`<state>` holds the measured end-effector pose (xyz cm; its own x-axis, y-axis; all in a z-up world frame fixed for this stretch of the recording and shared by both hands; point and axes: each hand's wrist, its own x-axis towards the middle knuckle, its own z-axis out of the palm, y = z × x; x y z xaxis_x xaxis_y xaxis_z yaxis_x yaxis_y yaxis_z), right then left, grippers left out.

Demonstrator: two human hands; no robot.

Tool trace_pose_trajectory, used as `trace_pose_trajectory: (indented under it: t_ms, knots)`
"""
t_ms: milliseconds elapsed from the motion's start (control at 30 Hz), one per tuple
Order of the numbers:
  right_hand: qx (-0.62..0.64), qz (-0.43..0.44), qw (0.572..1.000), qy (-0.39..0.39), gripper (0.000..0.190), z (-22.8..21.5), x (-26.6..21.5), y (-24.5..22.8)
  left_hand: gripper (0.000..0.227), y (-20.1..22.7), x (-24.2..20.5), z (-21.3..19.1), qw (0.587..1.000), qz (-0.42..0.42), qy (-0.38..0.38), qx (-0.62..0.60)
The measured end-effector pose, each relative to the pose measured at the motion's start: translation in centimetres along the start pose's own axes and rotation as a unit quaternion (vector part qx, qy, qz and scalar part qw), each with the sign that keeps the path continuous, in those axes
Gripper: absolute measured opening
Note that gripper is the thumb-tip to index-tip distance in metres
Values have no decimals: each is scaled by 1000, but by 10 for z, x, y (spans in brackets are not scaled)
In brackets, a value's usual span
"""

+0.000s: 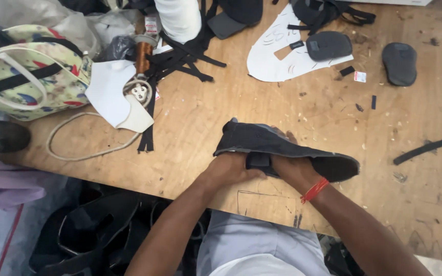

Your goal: The person assembles a black shoe by hand on a wooden workbench. They insert a white insole into the shoe, press it down, and repeatedly adjust the shoe's upper and edges to ensure a proper fit. The person handles the shoe multiple times, turning it over and manipulating the fabric.

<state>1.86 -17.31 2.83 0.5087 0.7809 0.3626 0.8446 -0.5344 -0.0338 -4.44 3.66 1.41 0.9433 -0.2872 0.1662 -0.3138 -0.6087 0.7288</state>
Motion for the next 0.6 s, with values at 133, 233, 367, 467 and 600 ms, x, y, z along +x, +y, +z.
trace_pose_trajectory:
  t_ms: [133,233,367,467,600]
  knots:
    - [64,82,992,-69,37,41,-22,25,65,-8,6,16,991,-117,-58,13]
    - [61,73,992,-89,33,21,-10,18,47,-40,8,31,988,-145,-41,33]
    - [74,43,996,12,51,-4,20,-6,47,-43,15,20,991,-124,-18,-45]
    - [110,106,988,-5,56,3,23,-8,53,-31,21,13,975,-203,-66,-66]
    - [119,170,977,-53,44,19,18,-1,56,-37,20,23,981,-183,-42,-44]
